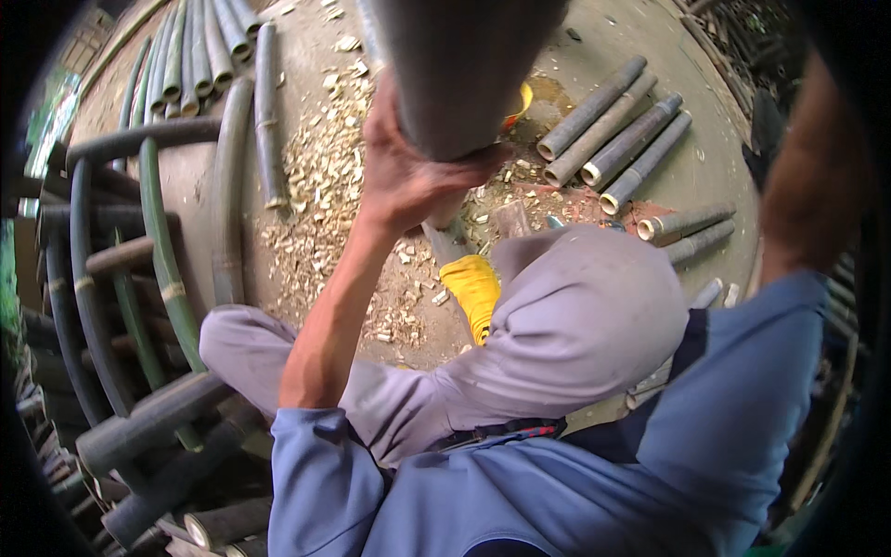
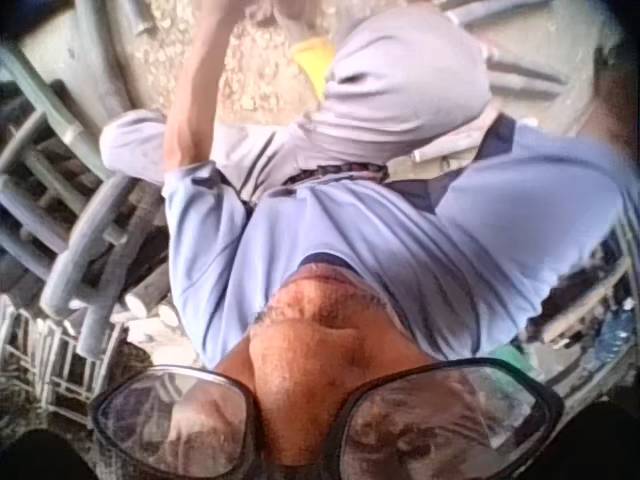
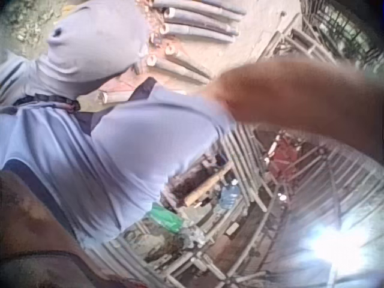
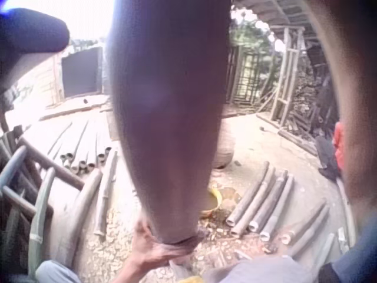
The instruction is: The person measures a bamboo pole with a tape measure, cuts a notch using a machete, and refines the hole with a small curved knife.
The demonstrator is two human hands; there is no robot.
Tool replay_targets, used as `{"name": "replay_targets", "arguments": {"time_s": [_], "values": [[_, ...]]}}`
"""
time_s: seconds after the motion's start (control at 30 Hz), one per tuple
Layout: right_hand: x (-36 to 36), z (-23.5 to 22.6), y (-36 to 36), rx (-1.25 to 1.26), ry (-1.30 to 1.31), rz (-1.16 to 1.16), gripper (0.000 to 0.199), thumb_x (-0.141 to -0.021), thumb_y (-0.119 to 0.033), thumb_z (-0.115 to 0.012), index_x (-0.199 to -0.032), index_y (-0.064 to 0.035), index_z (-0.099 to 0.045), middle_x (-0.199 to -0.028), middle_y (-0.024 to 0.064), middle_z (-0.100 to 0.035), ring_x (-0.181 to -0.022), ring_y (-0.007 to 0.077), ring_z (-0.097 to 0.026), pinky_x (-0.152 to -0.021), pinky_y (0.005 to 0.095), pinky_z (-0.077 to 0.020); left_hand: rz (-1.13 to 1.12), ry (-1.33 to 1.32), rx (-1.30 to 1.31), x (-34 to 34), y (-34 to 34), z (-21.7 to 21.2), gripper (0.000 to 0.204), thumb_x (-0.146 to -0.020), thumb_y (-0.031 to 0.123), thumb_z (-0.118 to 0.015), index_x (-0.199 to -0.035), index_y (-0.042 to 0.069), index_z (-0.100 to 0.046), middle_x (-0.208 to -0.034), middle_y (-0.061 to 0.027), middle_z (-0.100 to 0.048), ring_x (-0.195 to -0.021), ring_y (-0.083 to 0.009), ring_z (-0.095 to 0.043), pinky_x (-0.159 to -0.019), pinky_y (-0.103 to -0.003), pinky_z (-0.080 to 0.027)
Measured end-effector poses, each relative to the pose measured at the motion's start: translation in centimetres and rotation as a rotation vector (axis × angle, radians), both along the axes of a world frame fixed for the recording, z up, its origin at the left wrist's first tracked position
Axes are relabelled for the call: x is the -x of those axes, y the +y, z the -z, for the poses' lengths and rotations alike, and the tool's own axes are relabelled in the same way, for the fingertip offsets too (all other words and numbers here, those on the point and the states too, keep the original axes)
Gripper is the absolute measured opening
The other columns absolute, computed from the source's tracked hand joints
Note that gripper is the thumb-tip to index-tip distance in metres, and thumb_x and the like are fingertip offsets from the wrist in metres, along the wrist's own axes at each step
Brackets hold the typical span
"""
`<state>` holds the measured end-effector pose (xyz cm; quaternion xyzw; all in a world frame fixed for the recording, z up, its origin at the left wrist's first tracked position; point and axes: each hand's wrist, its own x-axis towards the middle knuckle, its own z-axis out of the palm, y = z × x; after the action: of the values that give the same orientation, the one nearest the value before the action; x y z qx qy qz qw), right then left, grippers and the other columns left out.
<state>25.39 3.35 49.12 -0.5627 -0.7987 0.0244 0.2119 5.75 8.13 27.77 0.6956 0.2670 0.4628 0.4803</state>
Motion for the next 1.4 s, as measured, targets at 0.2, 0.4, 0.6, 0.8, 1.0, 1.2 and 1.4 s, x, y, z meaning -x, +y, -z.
{"name": "replay_targets", "arguments": {"time_s": [0.2,0.4,0.6,0.8,1.0,1.2,1.4], "values": [[-0.6,16.4,9.3,0.107,0.239,-0.096,0.038,-0.086,-0.021,-0.055,-0.119,-0.0021,-0.054,-0.101,0.0256,-0.058,-0.095,0.0361,-0.061,-0.079,0.0479,-0.0520,-0.082,0.008,-0.023,1.8,-0.9,3.7,0.062,-0.059,0.016,-0.086,-0.110,0.001,-0.053,-0.102,-0.0104,-0.062,-0.091,-0.0209,-0.062,-0.083,-0.034,-0.052],[-5.4,44.8,3.8,0.330,0.167,0.313,0.028,-0.078,-0.005,-0.056,-0.104,0.0036,-0.057,-0.094,0.0229,-0.056,-0.098,0.0314,-0.055,-0.076,0.0428,-0.0505,-0.118,-0.007,0.069,-1.4,-3.4,8.6,0.095,-0.068,0.013,-0.080,-0.140,-0.002,-0.020,-0.125,-0.0175,-0.051,-0.115,-0.0300,-0.053,-0.099,-0.041,-0.043],[-6.1,52.2,2.9,0.418,0.094,0.399,0.047,-0.076,-0.017,-0.066,-0.118,-0.0053,-0.049,-0.110,0.0206,-0.052,-0.106,0.0374,-0.050,-0.083,0.0538,-0.0422,-0.156,-0.157,0.159,-1.7,-3.6,11.0,0.075,-0.072,0.008,-0.073,-0.133,0.004,-0.031,-0.118,-0.0121,-0.051,-0.114,-0.0277,-0.051,-0.103,-0.044,-0.037],[-5.2,52.6,5.1,0.411,0.209,0.405,0.051,-0.068,-0.016,-0.067,-0.112,-0.0019,-0.047,-0.099,0.0211,-0.057,-0.095,0.0382,-0.056,-0.077,0.0503,-0.0480,-0.194,-0.134,0.134,-1.7,-3.3,10.0,0.075,-0.071,0.017,-0.075,-0.131,0.005,-0.031,-0.115,-0.0108,-0.051,-0.113,-0.0283,-0.050,-0.102,-0.046,-0.037],[-6.7,44.8,1.2,0.581,0.835,0.469,0.046,-0.071,-0.024,-0.071,-0.105,-0.0061,-0.047,-0.083,0.0125,-0.060,-0.067,0.0218,-0.063,-0.057,0.0340,-0.0526,-0.191,-0.092,0.072,-0.8,-3.2,9.7,0.073,-0.071,0.019,-0.072,-0.130,0.004,-0.031,-0.109,-0.0146,-0.053,-0.107,-0.0298,-0.054,-0.098,-0.047,-0.041],[-12.1,40.5,3.5,0.252,0.675,0.645,0.048,-0.081,-0.040,-0.067,-0.110,-0.0039,-0.057,-0.077,0.0076,-0.061,-0.063,0.0172,-0.060,-0.057,0.0329,-0.0481,-0.490,-0.134,0.431,1.2,1.7,4.0,0.062,-0.073,0.018,-0.068,-0.122,-0.010,-0.042,-0.104,-0.0195,-0.059,-0.088,-0.0272,-0.062,-0.078,-0.037,-0.053],[-18.5,42.0,7.6,0.685,0.633,0.763,0.042,-0.080,-0.034,-0.066,-0.097,0.0032,-0.063,-0.065,0.0084,-0.062,-0.049,0.0143,-0.059,-0.043,0.0310,-0.0480,-0.549,0.134,0.807,5.0,5.6,13.7,0.039,-0.072,0.019,-0.075,-0.099,-0.002,-0.057,-0.080,-0.0069,-0.061,-0.065,-0.0156,-0.060,-0.059,-0.029,-0.052]]}}
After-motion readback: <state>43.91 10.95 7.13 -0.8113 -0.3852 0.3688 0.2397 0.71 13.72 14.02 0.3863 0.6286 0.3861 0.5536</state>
